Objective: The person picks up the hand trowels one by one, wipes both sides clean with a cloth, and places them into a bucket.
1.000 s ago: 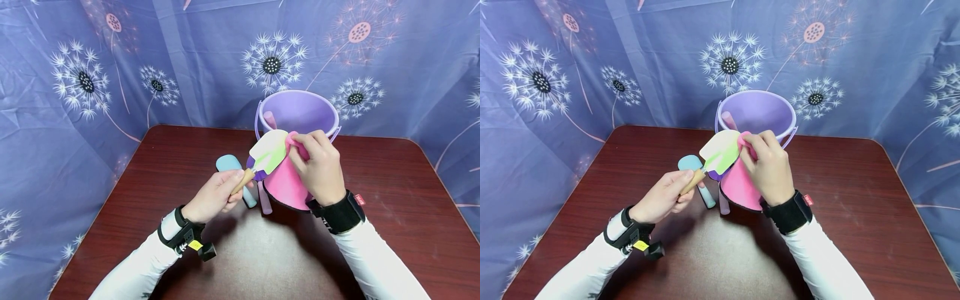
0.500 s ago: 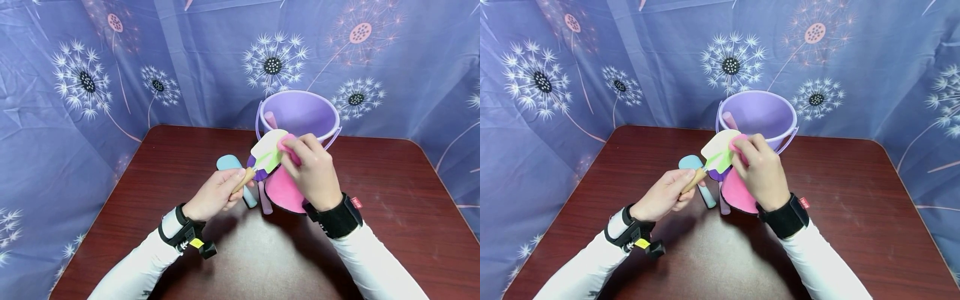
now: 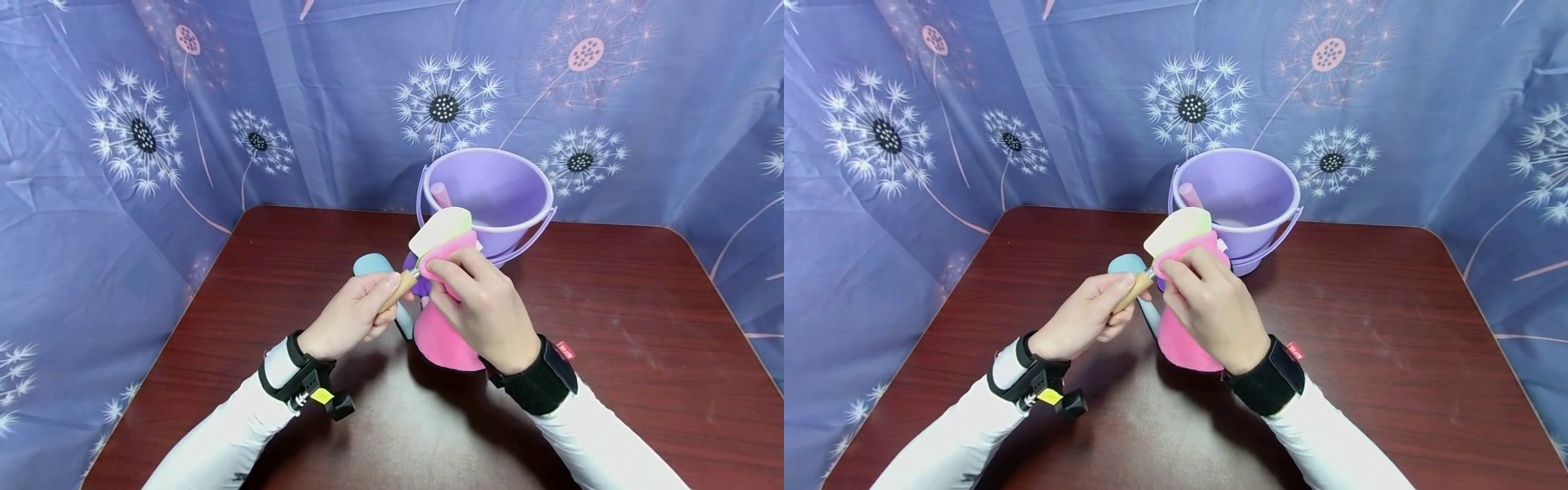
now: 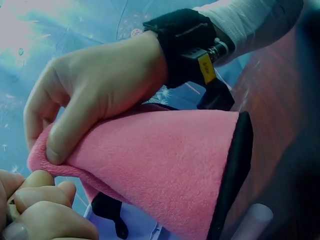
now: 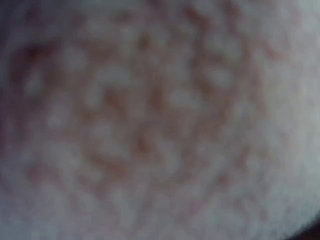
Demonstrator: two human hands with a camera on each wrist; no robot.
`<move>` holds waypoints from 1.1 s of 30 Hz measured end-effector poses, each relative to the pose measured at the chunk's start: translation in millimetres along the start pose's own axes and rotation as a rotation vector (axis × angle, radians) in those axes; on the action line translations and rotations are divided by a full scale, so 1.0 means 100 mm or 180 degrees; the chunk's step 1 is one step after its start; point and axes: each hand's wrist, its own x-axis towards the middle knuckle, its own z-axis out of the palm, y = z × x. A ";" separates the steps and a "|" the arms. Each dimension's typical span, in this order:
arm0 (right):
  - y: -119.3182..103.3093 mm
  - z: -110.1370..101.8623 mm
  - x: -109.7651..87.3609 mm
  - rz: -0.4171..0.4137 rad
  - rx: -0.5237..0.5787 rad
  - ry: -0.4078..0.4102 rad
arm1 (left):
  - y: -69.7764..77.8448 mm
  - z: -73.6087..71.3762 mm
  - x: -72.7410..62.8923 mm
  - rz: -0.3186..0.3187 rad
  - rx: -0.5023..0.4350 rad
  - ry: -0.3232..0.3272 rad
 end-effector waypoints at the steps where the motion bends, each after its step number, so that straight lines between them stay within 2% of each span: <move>1: -0.01 -0.01 0.01 -0.0013 -0.0012 -0.0011 | 0.00 0.01 0.00 0.0019 0.0051 -0.0002; 7: -0.03 -0.04 0.06 -0.0047 -0.0099 0.0033 | 0.01 0.03 -0.01 0.0165 0.0337 -0.0028; 12: 0.03 -0.08 0.12 0.0036 -0.0170 0.0165 | -0.03 0.03 -0.02 0.0171 0.0366 -0.0058; 21: 0.30 -0.25 0.16 0.0607 -0.0514 0.0213 | -0.06 0.04 -0.06 0.0229 0.0488 -0.0067; 27: 0.47 -0.32 0.14 0.0898 -0.0513 0.0317 | -0.05 0.04 -0.08 0.0229 0.0498 -0.0120; 33: 0.47 -0.31 0.15 0.0770 -0.0586 0.0221 | -0.03 0.04 -0.05 0.0243 0.0614 -0.0084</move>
